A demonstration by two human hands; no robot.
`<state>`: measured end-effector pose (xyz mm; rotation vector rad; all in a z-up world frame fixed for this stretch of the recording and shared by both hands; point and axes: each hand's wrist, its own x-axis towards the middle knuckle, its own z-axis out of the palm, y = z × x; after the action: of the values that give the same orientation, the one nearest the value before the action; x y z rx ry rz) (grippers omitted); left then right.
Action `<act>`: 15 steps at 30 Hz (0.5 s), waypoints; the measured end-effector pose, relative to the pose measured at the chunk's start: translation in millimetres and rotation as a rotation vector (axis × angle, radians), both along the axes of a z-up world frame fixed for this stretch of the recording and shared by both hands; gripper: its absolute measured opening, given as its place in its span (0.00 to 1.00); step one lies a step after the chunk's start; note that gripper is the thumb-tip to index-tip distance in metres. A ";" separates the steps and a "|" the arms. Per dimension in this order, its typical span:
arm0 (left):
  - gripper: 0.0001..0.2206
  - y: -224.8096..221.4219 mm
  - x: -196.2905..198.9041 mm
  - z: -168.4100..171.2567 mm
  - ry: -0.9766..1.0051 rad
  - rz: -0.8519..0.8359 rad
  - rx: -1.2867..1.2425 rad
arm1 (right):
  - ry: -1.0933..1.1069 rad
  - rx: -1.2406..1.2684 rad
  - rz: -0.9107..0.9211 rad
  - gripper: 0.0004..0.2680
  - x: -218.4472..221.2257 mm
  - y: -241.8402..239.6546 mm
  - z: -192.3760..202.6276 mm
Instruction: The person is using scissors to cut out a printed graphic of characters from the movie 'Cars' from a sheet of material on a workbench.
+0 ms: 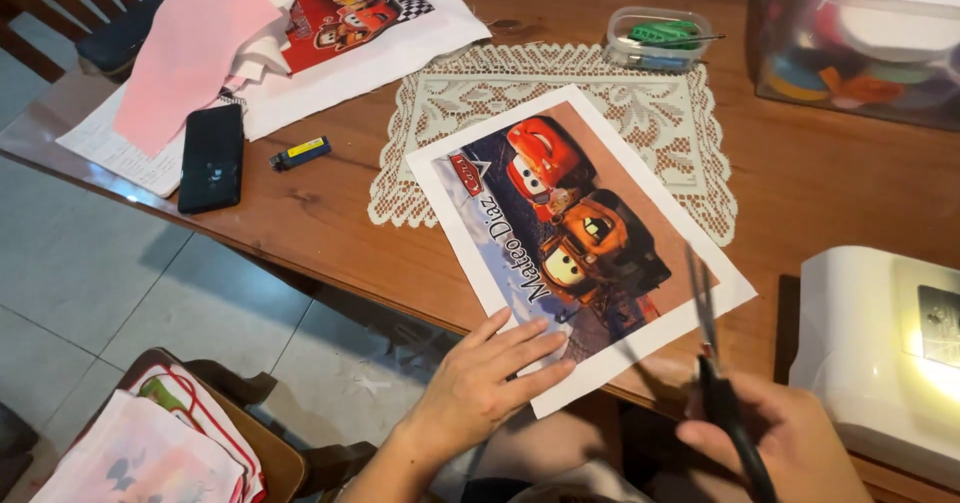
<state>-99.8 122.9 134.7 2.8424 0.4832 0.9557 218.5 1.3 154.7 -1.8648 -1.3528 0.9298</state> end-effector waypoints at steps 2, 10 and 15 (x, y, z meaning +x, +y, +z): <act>0.11 1.1 5.1 2.2 -0.147 -0.087 -0.082 | 0.056 0.035 0.000 0.10 10.8 -11.1 -10.1; 0.06 -10.2 15.0 49.4 -0.252 0.113 -0.853 | -0.475 -0.308 0.112 0.12 -12.4 -8.0 48.7; 0.06 -11.6 13.7 72.2 -0.229 0.107 -1.082 | -0.665 -0.121 0.346 0.10 0.1 -1.1 29.6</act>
<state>-86.1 111.3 206.8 1.7341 0.8085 0.6926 218.6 0.1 184.2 -2.1784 -2.1032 0.5652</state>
